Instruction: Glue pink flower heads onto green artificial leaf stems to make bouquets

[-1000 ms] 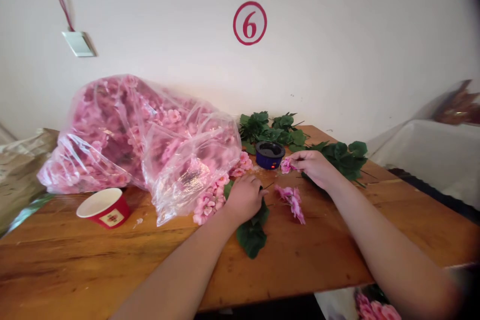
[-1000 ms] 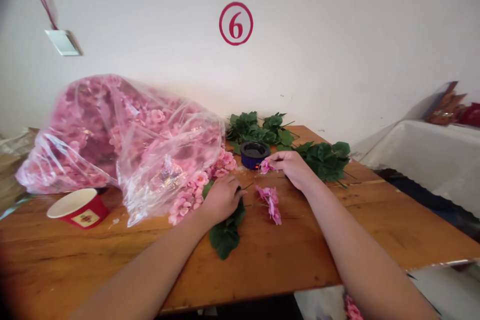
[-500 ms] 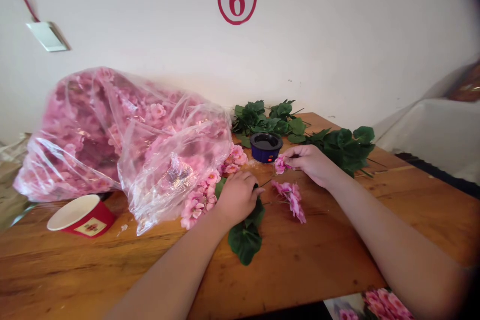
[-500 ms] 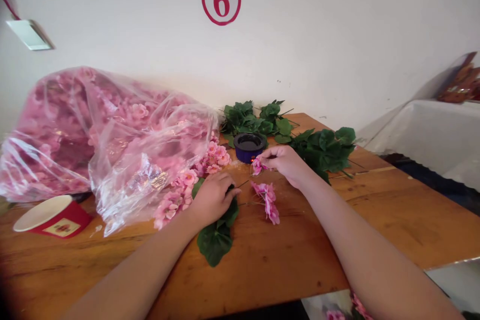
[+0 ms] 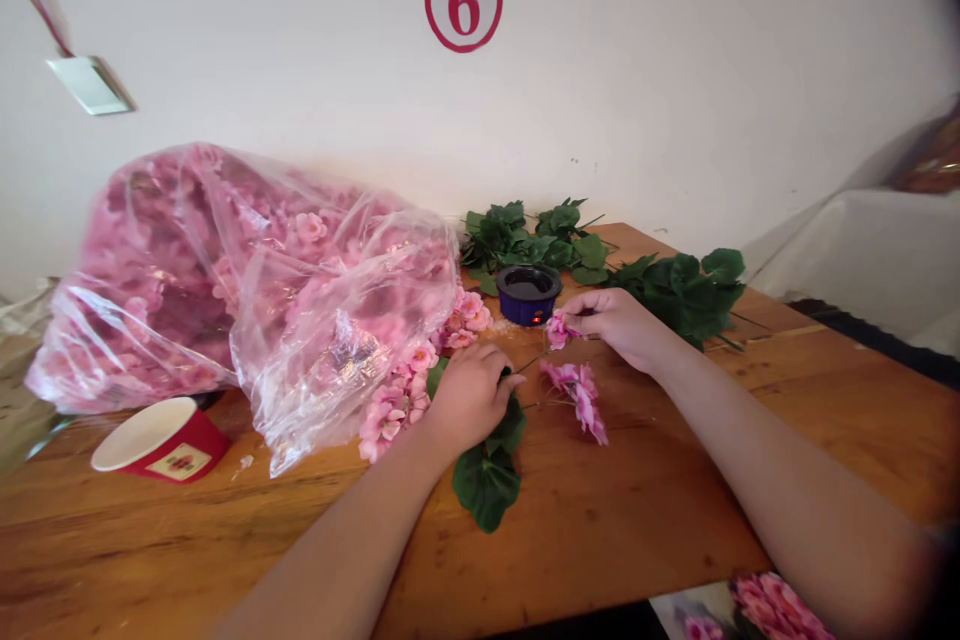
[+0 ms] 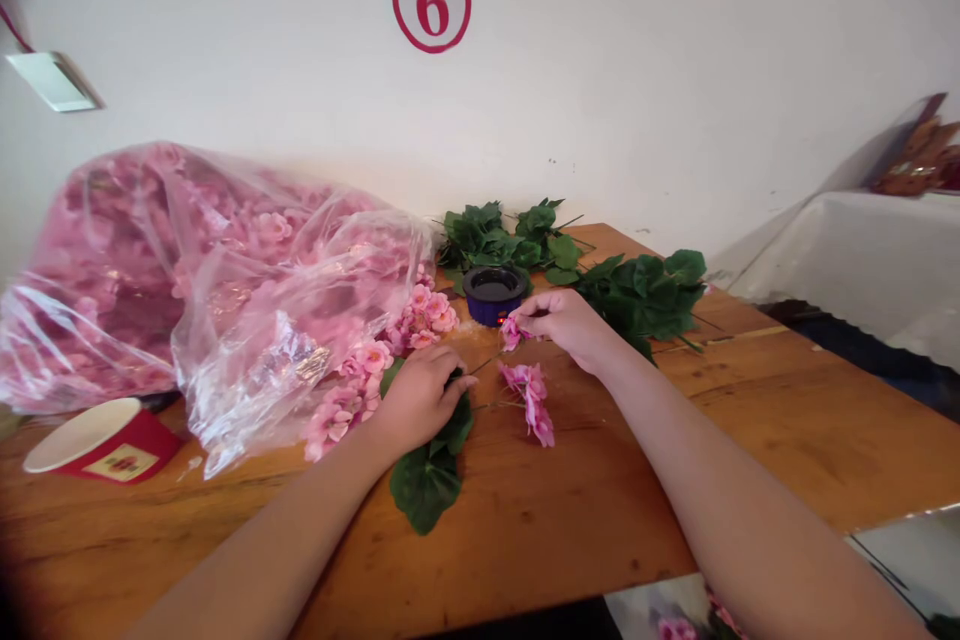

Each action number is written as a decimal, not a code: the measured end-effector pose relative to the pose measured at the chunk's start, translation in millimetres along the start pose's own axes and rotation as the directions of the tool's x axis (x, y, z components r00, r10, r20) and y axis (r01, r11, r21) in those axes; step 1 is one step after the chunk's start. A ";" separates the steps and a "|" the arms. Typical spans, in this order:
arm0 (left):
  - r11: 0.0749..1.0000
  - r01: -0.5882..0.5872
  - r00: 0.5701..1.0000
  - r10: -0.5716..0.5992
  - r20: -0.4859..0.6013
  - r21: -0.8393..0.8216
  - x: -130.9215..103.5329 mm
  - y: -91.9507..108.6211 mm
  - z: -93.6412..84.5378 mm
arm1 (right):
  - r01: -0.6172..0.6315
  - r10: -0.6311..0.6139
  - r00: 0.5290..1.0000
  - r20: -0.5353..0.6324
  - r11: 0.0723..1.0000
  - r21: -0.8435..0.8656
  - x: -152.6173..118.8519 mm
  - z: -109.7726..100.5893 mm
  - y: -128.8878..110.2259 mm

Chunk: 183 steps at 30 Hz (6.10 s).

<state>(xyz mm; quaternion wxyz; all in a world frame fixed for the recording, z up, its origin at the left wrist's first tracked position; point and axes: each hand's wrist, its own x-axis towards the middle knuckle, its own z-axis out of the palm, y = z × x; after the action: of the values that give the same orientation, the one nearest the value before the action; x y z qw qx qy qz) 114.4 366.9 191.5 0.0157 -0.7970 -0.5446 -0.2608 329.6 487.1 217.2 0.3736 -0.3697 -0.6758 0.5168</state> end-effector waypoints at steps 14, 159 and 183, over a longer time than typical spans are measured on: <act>1.000 0.001 1.000 -0.001 0.002 -0.004 0.5 2.0 -0.9 | -0.056 0.055 0.998 0.027 0.998 0.022 1.2 10.8 7.0; 0.553 0.144 0.975 -0.221 0.023 -0.820 -4.6 43.7 -23.2 | 0.568 -0.514 0.809 0.285 0.808 -0.155 -51.9 61.8 -48.5; 0.808 0.105 0.994 -0.093 0.050 -0.579 -0.1 26.5 -9.9 | 0.312 -0.285 0.927 0.243 0.946 -0.082 -48.2 75.3 -25.8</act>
<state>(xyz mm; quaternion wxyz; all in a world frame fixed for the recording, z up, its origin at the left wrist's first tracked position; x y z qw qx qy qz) 133.7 353.1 206.9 -0.2469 -0.7367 -0.4799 -0.4074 281.4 407.6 222.4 0.3453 -0.2225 -0.7922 0.4513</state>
